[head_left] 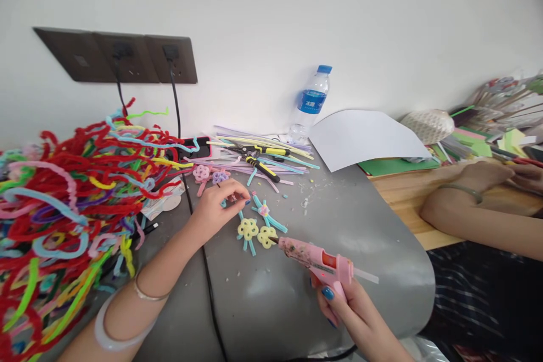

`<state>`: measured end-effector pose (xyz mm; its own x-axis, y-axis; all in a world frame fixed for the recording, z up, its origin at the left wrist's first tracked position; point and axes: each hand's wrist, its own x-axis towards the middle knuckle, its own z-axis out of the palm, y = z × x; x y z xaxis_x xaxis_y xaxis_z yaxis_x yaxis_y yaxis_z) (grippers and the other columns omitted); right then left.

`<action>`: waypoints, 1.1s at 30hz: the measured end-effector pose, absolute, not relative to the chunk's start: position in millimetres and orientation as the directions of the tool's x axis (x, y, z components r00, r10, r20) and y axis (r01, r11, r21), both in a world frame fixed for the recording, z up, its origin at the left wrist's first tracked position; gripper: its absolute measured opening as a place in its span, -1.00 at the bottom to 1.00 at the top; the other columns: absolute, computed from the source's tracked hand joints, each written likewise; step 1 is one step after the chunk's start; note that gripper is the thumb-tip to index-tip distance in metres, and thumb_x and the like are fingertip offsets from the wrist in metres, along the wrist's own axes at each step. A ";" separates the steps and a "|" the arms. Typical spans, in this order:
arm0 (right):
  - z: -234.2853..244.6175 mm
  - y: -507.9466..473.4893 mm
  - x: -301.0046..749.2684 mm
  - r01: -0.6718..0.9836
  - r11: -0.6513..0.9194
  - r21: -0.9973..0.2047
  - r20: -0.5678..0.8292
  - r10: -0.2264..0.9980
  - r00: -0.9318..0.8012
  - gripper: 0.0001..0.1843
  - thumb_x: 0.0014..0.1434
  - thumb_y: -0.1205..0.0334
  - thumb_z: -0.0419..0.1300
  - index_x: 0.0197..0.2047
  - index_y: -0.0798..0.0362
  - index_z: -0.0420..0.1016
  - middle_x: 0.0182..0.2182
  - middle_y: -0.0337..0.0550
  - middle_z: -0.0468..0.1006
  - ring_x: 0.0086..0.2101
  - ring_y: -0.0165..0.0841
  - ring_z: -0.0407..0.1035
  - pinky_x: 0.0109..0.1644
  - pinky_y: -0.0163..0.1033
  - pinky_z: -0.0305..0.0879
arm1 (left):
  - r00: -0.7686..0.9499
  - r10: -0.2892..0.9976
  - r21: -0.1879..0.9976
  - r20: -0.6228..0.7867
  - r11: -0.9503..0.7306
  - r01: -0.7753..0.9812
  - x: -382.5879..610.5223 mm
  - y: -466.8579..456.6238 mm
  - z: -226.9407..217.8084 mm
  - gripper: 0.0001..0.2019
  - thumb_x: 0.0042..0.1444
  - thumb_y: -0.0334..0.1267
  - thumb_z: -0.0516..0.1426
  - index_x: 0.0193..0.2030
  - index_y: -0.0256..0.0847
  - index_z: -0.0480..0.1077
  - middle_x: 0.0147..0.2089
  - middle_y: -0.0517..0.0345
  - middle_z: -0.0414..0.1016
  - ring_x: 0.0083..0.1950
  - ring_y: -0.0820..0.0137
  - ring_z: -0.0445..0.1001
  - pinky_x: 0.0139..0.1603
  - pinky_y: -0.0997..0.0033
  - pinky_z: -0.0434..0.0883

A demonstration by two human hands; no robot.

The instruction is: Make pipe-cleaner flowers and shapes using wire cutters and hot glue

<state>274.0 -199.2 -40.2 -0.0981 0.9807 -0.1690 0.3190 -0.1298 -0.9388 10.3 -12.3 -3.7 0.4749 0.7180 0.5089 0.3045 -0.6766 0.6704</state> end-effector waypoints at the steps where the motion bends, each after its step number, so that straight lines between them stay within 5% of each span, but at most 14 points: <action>1: -40.3 -199.2 273.9 0.325 -0.134 -0.936 -0.173 0.981 -0.093 -0.47 0.35 -0.23 -0.06 -0.30 0.07 0.40 -0.63 -0.27 0.30 -0.59 -0.41 0.11 -0.44 -0.25 0.12 | 0.475 0.721 0.674 0.504 -0.673 0.305 10.4 -12.4 -3.9 -0.89 0.20 -0.44 0.11 -0.29 -0.19 0.43 -0.29 0.18 0.54 -0.33 0.49 0.46 -0.32 0.54 0.40; 23: -51.4 -206.0 281.3 0.321 -0.204 -0.925 -0.244 0.966 -0.089 -0.46 0.33 -0.20 0.00 -0.43 0.05 0.43 -0.58 -0.19 0.36 -0.55 -0.39 0.15 -0.46 -0.26 0.16 | 0.634 0.652 0.726 0.416 -0.658 0.200 9.2 -17.9 -9.9 -0.89 0.22 -0.43 0.13 -0.24 -0.17 0.45 -0.19 0.15 0.56 -0.34 0.49 0.52 -0.24 0.48 0.46; 33: -51.6 -208.3 283.5 0.319 -0.252 -0.914 -0.279 0.959 -0.041 -0.45 0.28 -0.23 0.06 -0.16 0.09 0.59 -0.54 -0.16 0.37 -0.55 -0.37 0.15 -0.48 -0.24 0.19 | 0.682 0.618 0.706 0.392 -0.677 0.208 9.0 -18.6 -9.3 -0.87 0.18 -0.49 0.14 -0.24 -0.17 0.44 -0.22 0.17 0.55 -0.41 0.53 0.46 -0.32 0.54 0.42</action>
<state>283.5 -208.3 -51.6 -0.0412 0.9593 -0.2794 0.3188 -0.2524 -0.9136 9.0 -18.6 -9.3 0.6816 0.6179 0.3919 0.2076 -0.6770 0.7061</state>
